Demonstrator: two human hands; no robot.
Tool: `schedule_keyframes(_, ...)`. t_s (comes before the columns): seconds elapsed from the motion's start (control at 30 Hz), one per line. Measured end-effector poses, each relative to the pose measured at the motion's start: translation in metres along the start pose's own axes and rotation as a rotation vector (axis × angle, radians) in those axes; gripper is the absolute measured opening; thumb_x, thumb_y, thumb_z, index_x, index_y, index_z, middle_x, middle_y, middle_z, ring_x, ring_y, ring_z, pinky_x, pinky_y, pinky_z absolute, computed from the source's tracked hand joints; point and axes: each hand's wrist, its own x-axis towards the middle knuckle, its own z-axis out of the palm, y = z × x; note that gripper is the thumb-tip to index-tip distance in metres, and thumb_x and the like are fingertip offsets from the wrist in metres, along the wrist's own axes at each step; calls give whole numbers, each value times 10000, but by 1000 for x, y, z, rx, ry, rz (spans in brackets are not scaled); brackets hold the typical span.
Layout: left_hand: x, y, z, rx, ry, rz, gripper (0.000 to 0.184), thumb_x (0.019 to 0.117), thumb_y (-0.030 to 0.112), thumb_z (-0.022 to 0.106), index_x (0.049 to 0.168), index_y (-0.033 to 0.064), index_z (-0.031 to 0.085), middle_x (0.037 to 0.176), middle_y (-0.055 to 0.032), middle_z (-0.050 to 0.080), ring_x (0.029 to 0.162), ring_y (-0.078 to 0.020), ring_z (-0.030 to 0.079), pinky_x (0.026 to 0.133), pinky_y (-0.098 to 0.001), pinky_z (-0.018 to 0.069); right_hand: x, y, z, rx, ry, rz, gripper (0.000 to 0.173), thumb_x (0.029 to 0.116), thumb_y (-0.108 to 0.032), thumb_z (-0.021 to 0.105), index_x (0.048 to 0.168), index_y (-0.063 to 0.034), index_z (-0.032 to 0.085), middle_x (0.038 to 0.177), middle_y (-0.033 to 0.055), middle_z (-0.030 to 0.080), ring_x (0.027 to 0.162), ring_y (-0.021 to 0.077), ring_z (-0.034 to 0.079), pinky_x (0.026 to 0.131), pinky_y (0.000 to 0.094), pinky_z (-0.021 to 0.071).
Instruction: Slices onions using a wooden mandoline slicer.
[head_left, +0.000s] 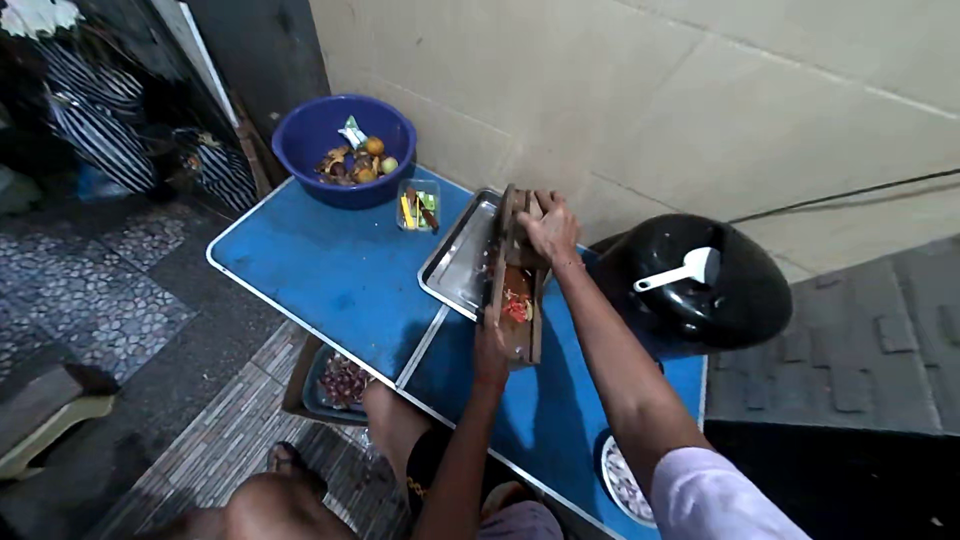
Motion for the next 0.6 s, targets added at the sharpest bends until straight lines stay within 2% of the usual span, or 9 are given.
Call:
schedule_keyframes(0.07, -1, 0, -1, 1, 11, 24, 490, 1086, 114, 423, 1561, 10, 364, 1431, -302, 523, 1264, -406, 591, 1063, -499, 495, -24, 5, -1, 55, 17, -38, 696, 891, -470, 726, 1504, -195, 541, 1578, 163, 450, 1201, 463, 613, 912, 710, 483)
schedule_keyframes(0.17, 3, -9, 6, 29, 16, 41, 508, 1075, 98, 430, 1569, 12, 350, 1404, -304, 540, 1234, -406, 607, 1041, -493, 511, -68, 8, 0, 74, 45, -89, 705, 889, -435, 718, 1509, -155, 532, 1564, 195, 450, 1042, 474, 655, 770, 700, 509)
schedule_keyframes(0.23, 5, -11, 7, 70, -25, 36, 522, 1079, 124, 436, 1579, 18, 329, 1404, -314, 527, 1227, -412, 605, 1036, -490, 515, -64, 8, -2, 84, 22, -34, 683, 893, -443, 713, 1500, -177, 548, 1547, 177, 479, 1057, 464, 652, 784, 699, 500)
schedule_keyframes(0.27, 2, -7, 3, 91, -27, 48, 522, 1081, 138, 444, 1573, 4, 334, 1391, -324, 532, 1217, -418, 610, 1033, -486, 517, -51, 4, -4, 92, -4, 19, 672, 886, -458, 717, 1489, -203, 564, 1536, 141, 508, 1127, 446, 642, 854, 700, 490)
schedule_keyframes(0.33, -22, 31, -25, 127, -43, 16, 485, 1071, 91, 451, 1519, -81, 383, 1373, -354, 542, 1228, -447, 599, 1050, -481, 498, -25, 0, -6, 91, -49, 93, 664, 886, -494, 705, 1483, -236, 570, 1524, 113, 531, 1234, 418, 603, 950, 698, 457)
schedule_keyframes(0.4, -34, 109, -75, 192, -377, -355, 507, 1122, 87, 319, 1607, -4, 201, 1630, -209, 325, 1490, -312, 369, 1209, -401, 301, -3, 1, -6, 60, -41, 85, 646, 887, -524, 681, 1461, -243, 592, 1478, 129, 560, 1222, 419, 607, 928, 701, 471)
schedule_keyframes(0.47, -25, 35, -27, 90, 19, 7, 445, 1088, 101, 424, 1485, -102, 423, 1365, -348, 552, 1228, -438, 601, 1053, -490, 495, 1, -3, -3, 58, -30, 41, 650, 886, -512, 699, 1455, -218, 593, 1498, 155, 528, 1198, 440, 614, 905, 703, 490)
schedule_keyframes(0.53, -2, -11, 8, 80, 47, 74, 506, 1075, 128, 460, 1549, -25, 366, 1376, -326, 544, 1209, -422, 616, 1030, -501, 520, -10, -3, -4, 56, -44, 12, 677, 886, -482, 720, 1481, -198, 565, 1545, 170, 473, 1199, 449, 611, 918, 697, 489)
schedule_keyframes(0.6, 2, -14, 12, 89, 11, 27, 549, 1055, 92, 489, 1576, 17, 334, 1418, -304, 525, 1239, -407, 604, 1047, -496, 511, -37, 1, -7, 56, -56, -3, 695, 884, -450, 740, 1494, -173, 553, 1563, 167, 461, 1193, 449, 616, 923, 698, 487)
